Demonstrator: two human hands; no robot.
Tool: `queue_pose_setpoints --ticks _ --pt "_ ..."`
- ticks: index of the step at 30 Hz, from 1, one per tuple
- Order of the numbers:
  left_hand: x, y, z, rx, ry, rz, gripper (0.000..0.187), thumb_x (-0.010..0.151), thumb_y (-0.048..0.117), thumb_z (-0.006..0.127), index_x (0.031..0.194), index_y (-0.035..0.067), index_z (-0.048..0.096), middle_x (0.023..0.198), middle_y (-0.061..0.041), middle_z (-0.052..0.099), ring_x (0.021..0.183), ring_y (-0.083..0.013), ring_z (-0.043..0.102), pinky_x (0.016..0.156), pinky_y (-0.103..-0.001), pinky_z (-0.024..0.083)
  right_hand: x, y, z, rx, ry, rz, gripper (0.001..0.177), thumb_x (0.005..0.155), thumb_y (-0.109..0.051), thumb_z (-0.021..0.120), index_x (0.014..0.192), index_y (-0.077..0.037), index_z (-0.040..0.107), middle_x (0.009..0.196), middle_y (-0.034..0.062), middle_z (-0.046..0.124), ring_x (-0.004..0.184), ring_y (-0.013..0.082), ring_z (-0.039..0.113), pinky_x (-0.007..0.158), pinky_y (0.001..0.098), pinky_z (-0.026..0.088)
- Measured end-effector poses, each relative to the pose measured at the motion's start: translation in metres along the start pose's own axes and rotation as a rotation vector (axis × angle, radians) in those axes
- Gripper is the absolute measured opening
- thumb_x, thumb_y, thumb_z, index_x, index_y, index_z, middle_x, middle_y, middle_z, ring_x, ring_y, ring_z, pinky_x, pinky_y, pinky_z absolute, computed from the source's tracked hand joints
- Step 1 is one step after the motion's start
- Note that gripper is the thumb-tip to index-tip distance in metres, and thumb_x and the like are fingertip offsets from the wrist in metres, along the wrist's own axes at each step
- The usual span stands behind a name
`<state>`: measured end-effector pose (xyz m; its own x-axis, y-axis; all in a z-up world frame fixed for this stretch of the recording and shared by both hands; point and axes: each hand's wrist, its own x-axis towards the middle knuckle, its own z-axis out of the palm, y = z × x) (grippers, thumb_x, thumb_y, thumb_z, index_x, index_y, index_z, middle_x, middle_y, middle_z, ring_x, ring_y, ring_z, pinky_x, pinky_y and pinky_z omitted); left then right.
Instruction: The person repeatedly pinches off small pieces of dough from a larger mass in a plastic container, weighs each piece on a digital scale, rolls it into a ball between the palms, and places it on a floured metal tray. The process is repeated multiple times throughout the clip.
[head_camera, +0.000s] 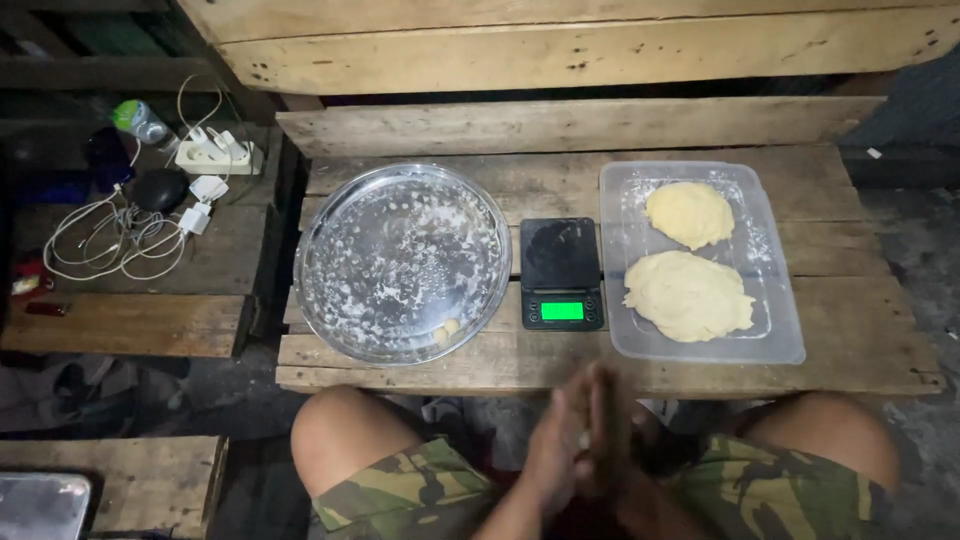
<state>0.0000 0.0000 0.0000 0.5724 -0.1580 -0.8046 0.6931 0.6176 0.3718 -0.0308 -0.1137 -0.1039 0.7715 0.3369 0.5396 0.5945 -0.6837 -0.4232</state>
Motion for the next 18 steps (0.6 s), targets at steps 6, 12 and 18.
queue_pose_setpoints --ticks 6,12,18 --pt "0.049 -0.030 -0.037 0.683 -0.408 0.571 0.058 0.102 0.048 0.041 0.147 0.012 0.050 0.148 -0.010 0.055 0.138 -0.0227 0.051 0.115 -0.037 0.037 0.011 0.023 0.014 -0.135 -0.045 -0.049 0.058 0.111 -0.028 0.019 0.163 -0.003 0.015 0.173 0.0128 0.010 0.161 0.0295 0.010 0.132 0.0532 0.011" --pt "0.083 -0.053 -0.053 0.200 -0.492 0.697 0.079 0.102 0.039 0.054 0.164 0.007 0.018 0.112 -0.003 0.064 0.108 -0.0138 0.063 0.109 -0.029 0.046 0.019 0.018 0.041 -0.283 -0.096 -0.071 0.056 0.111 -0.025 0.019 0.164 -0.007 0.011 0.174 0.0083 0.006 0.162 0.0264 0.006 0.132 0.0542 0.007" --pt "0.075 -0.045 -0.062 0.489 -0.227 0.733 0.045 0.092 0.033 0.062 0.128 0.006 0.067 0.128 -0.009 0.068 0.120 -0.0180 0.064 0.100 -0.029 0.050 0.012 0.044 0.048 -0.425 -0.142 -0.099 0.056 0.112 -0.021 0.018 0.166 -0.011 0.007 0.175 0.0038 0.001 0.162 0.0234 0.002 0.132 0.0552 0.002"
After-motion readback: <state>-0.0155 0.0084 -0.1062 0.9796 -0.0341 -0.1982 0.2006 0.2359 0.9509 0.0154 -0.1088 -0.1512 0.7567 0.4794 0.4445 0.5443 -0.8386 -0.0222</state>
